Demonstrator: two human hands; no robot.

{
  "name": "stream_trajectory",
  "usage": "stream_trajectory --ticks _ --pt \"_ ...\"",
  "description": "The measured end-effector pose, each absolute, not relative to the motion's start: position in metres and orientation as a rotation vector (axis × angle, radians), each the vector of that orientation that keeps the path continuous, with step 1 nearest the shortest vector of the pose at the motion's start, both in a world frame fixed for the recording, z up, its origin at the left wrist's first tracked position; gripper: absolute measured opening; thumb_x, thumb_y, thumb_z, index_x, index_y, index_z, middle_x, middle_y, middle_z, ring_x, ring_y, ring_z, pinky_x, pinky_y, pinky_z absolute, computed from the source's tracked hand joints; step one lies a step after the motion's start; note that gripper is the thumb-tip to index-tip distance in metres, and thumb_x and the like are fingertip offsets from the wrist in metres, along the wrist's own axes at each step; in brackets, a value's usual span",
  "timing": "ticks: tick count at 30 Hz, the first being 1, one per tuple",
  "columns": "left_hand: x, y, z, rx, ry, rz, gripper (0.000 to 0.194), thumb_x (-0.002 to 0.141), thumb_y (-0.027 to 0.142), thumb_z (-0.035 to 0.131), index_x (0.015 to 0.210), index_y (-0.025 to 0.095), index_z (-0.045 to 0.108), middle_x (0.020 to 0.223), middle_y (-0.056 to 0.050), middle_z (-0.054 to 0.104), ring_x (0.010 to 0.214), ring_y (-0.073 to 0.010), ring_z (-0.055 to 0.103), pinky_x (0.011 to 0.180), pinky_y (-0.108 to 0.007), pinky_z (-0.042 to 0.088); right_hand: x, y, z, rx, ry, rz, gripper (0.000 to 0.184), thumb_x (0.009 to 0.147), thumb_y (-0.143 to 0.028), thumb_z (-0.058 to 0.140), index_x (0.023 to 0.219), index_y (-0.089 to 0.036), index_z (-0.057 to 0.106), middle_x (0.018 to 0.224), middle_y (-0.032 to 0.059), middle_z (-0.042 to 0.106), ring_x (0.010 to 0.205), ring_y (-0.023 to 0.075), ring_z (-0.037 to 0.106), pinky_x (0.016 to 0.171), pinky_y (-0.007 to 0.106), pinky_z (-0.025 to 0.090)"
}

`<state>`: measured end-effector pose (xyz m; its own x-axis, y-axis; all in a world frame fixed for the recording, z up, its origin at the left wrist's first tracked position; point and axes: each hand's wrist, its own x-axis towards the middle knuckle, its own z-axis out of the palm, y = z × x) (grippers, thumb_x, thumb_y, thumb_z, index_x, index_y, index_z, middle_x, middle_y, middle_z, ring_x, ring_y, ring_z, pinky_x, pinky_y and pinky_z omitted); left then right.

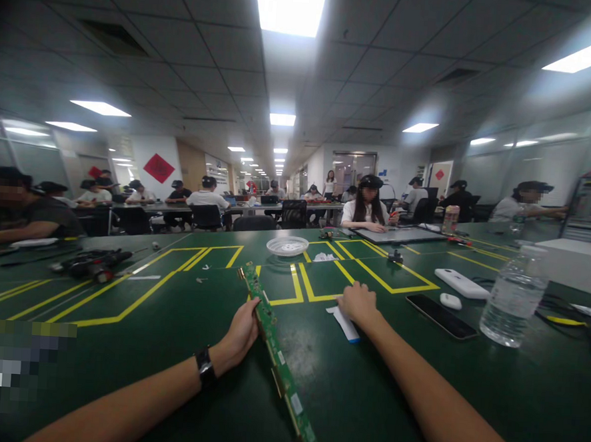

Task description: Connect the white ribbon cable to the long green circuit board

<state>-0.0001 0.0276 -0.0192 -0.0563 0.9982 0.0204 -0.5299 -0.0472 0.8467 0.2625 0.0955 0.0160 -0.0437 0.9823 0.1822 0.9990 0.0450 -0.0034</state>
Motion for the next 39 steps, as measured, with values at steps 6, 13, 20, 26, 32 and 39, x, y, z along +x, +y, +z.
stream_trajectory --ticks 6,13,20,26,32,39 --pt "0.001 0.022 -0.015 0.868 0.736 1.439 0.032 0.087 0.040 0.053 0.102 0.013 0.061 0.088 -0.010 0.070 0.085 -0.0204 0.067 0.081 -0.034 0.054 0.264 0.099 0.012 -2.021 -2.251 -0.071 0.034 0.087 -0.038 0.047 0.103 -0.013 0.064 0.113 0.0196 0.058 0.107 0.0319 0.053 0.081 0.040 0.044" --pt "0.000 0.018 -0.019 1.087 0.723 1.325 0.048 0.080 0.051 0.061 0.105 0.011 0.063 0.093 -0.012 0.070 0.083 -0.0212 0.067 0.082 -0.034 0.052 0.254 0.096 0.017 -1.711 -2.273 0.100 0.032 0.077 -0.025 0.062 0.108 -0.017 0.058 0.096 0.0107 0.066 0.088 0.0224 0.061 0.071 0.027 0.042" --pt "0.002 0.011 -0.014 1.220 0.776 1.209 0.048 0.083 0.053 0.054 0.103 0.011 0.065 0.091 -0.010 0.070 0.077 -0.0186 0.065 0.074 -0.029 0.050 0.215 0.074 0.032 -1.222 -2.175 0.753 0.034 0.072 -0.033 0.066 0.098 -0.012 0.066 0.081 0.0048 0.066 0.070 0.0143 0.057 0.062 0.024 0.040" --pt "0.003 0.011 -0.012 1.238 0.796 1.205 0.050 0.083 0.054 0.054 0.103 0.009 0.064 0.083 -0.008 0.069 0.072 -0.0161 0.061 0.069 -0.026 0.047 0.196 0.049 0.043 -1.040 -2.136 1.097 0.034 0.077 -0.045 0.061 0.065 -0.013 0.061 0.054 -0.0039 0.048 0.049 0.0068 0.040 0.047 0.020 0.028" --pt "0.003 0.009 -0.011 1.226 0.857 1.187 0.048 0.082 0.054 0.055 0.096 0.010 0.065 0.074 -0.005 0.067 0.067 -0.0139 0.058 0.064 -0.023 0.044 0.198 0.054 0.037 -1.035 -2.204 1.215 0.040 0.078 -0.051 0.059 0.069 -0.013 0.062 0.056 -0.0033 0.050 0.049 0.0069 0.040 0.047 0.021 0.028" --pt "0.005 0.006 -0.006 1.213 0.872 1.171 0.049 0.078 0.058 0.057 0.088 0.010 0.065 0.072 -0.004 0.065 0.062 -0.0124 0.056 0.063 -0.023 0.044 0.198 0.057 0.034 -1.042 -2.193 1.229 0.043 0.077 -0.055 0.059 0.068 -0.013 0.061 0.055 -0.0041 0.049 0.048 0.0061 0.039 0.045 0.020 0.026"
